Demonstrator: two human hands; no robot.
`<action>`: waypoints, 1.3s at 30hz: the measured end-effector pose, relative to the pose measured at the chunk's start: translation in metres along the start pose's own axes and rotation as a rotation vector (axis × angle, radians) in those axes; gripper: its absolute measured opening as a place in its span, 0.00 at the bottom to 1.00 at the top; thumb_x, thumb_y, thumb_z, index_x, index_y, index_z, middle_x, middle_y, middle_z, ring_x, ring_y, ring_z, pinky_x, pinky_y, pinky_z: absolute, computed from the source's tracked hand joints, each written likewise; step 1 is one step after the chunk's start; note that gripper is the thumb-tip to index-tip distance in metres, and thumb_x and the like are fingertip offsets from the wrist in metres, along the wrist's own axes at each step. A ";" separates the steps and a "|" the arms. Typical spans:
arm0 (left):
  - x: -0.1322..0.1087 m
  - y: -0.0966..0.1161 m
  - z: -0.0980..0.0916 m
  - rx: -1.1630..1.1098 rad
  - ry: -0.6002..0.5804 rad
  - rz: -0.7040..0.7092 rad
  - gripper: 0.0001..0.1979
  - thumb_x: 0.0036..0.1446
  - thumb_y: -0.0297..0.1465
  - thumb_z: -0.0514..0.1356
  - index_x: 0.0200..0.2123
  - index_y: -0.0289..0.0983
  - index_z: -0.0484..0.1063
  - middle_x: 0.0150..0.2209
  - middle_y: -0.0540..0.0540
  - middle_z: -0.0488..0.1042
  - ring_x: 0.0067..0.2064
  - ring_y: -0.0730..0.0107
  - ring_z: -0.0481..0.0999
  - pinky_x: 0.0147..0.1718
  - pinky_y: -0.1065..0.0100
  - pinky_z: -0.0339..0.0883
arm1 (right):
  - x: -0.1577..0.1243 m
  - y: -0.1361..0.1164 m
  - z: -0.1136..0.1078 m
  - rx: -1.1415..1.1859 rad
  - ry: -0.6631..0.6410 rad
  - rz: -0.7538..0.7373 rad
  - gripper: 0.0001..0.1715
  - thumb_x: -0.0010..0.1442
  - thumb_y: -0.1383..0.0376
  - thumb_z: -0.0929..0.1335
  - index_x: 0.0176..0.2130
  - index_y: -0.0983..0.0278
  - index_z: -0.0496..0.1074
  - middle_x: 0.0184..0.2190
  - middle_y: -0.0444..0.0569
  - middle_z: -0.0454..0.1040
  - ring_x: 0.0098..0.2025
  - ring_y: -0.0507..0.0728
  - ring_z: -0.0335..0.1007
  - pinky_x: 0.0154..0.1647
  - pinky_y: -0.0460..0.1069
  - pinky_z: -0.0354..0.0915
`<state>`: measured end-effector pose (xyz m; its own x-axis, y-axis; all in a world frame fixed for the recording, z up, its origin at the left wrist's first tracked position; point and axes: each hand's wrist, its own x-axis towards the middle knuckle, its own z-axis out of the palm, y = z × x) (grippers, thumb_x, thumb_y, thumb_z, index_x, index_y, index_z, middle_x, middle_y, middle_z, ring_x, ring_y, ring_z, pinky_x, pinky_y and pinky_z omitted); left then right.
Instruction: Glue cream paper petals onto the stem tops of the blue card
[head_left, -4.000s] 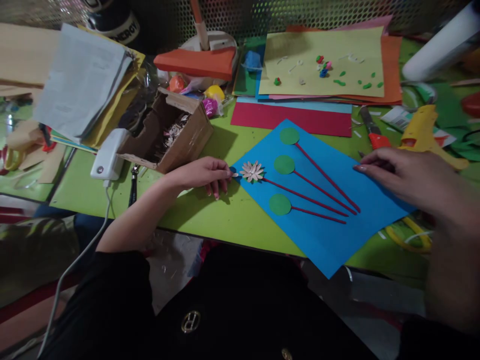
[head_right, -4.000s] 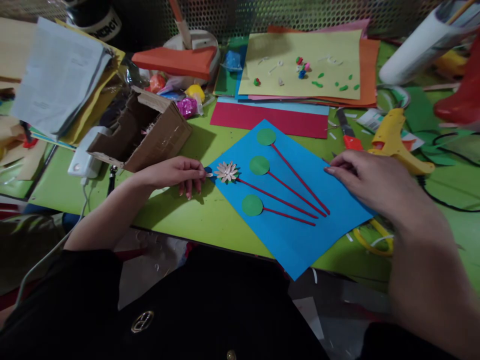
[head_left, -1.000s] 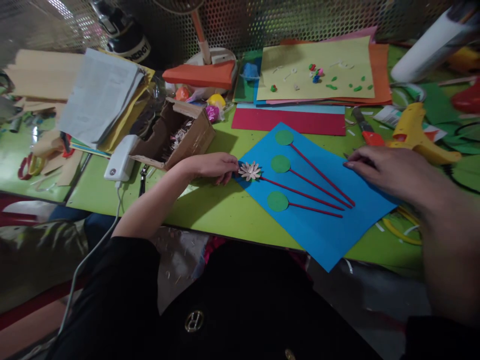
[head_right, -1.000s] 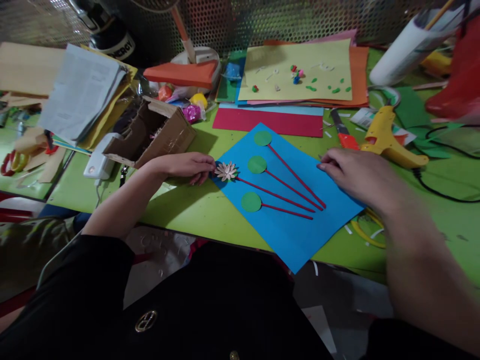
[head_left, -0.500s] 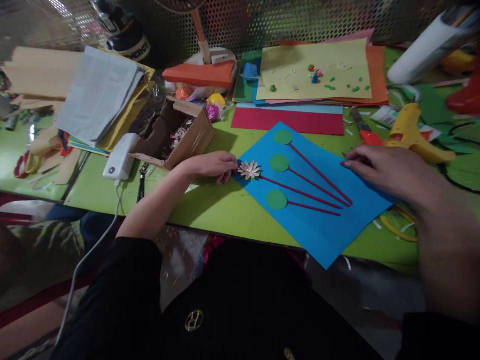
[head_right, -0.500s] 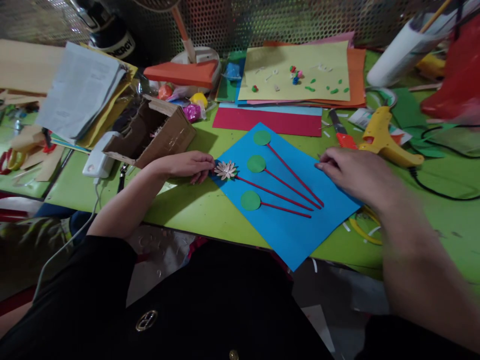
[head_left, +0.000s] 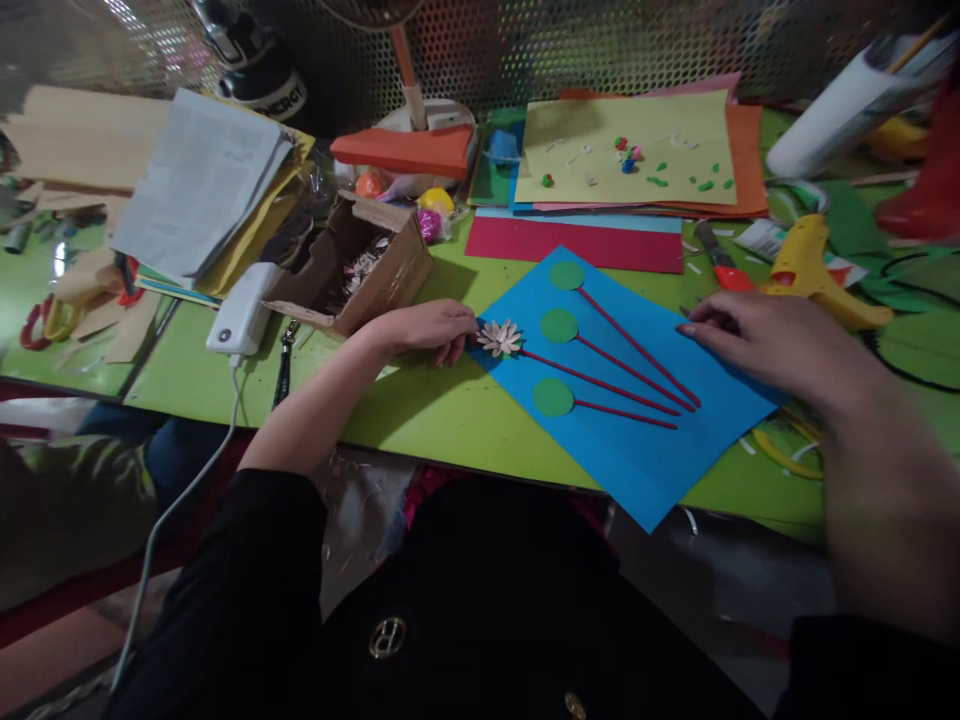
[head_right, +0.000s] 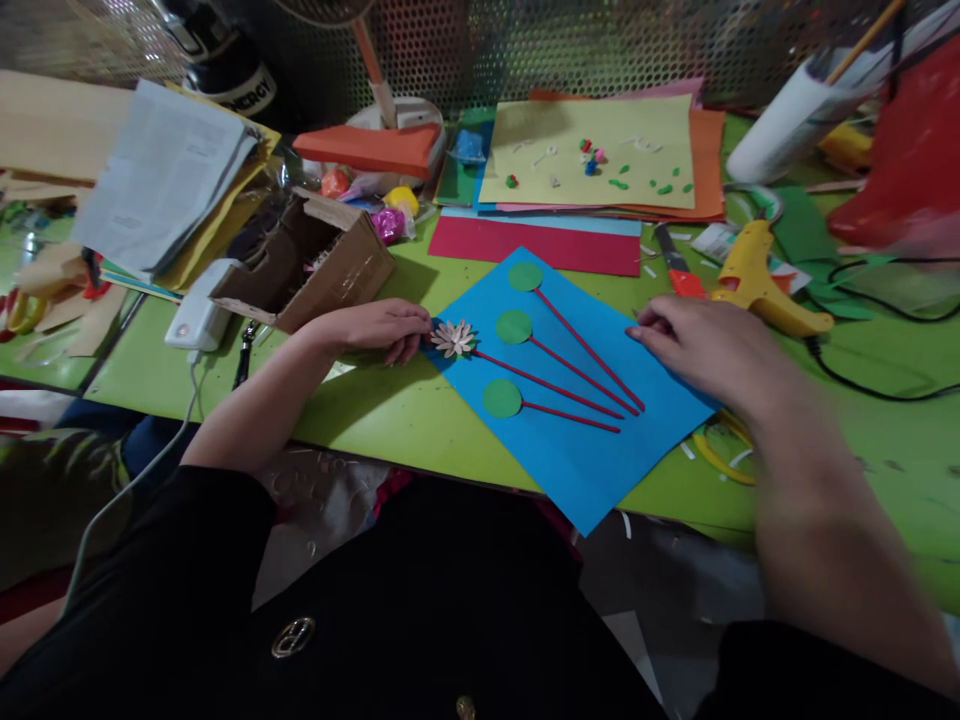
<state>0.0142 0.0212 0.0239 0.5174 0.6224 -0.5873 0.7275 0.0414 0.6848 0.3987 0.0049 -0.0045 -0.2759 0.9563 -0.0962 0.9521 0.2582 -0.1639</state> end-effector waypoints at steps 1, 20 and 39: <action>0.000 0.000 0.000 0.000 0.001 -0.007 0.14 0.66 0.32 0.48 0.27 0.37 0.62 0.21 0.48 0.72 0.18 0.75 0.68 0.24 0.70 0.61 | 0.000 0.000 0.000 0.003 0.001 -0.003 0.17 0.59 0.50 0.63 0.37 0.59 0.71 0.32 0.49 0.77 0.34 0.61 0.72 0.29 0.51 0.57; 0.005 -0.008 0.000 0.004 -0.019 0.030 0.11 0.63 0.31 0.51 0.28 0.37 0.64 0.18 0.50 0.72 0.18 0.76 0.69 0.25 0.70 0.59 | -0.003 -0.007 -0.007 0.027 -0.010 0.018 0.17 0.59 0.50 0.64 0.37 0.60 0.72 0.34 0.50 0.78 0.36 0.61 0.73 0.30 0.50 0.58; 0.005 -0.010 0.002 0.069 0.002 0.026 0.10 0.64 0.34 0.51 0.30 0.38 0.62 0.19 0.51 0.71 0.19 0.75 0.69 0.27 0.70 0.59 | -0.002 -0.006 -0.003 0.030 -0.007 -0.013 0.18 0.60 0.50 0.63 0.37 0.61 0.72 0.33 0.50 0.78 0.35 0.61 0.73 0.31 0.51 0.59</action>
<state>0.0099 0.0221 0.0132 0.5355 0.6245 -0.5686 0.7431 -0.0285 0.6686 0.3937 0.0019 0.0001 -0.2895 0.9518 -0.1011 0.9440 0.2665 -0.1945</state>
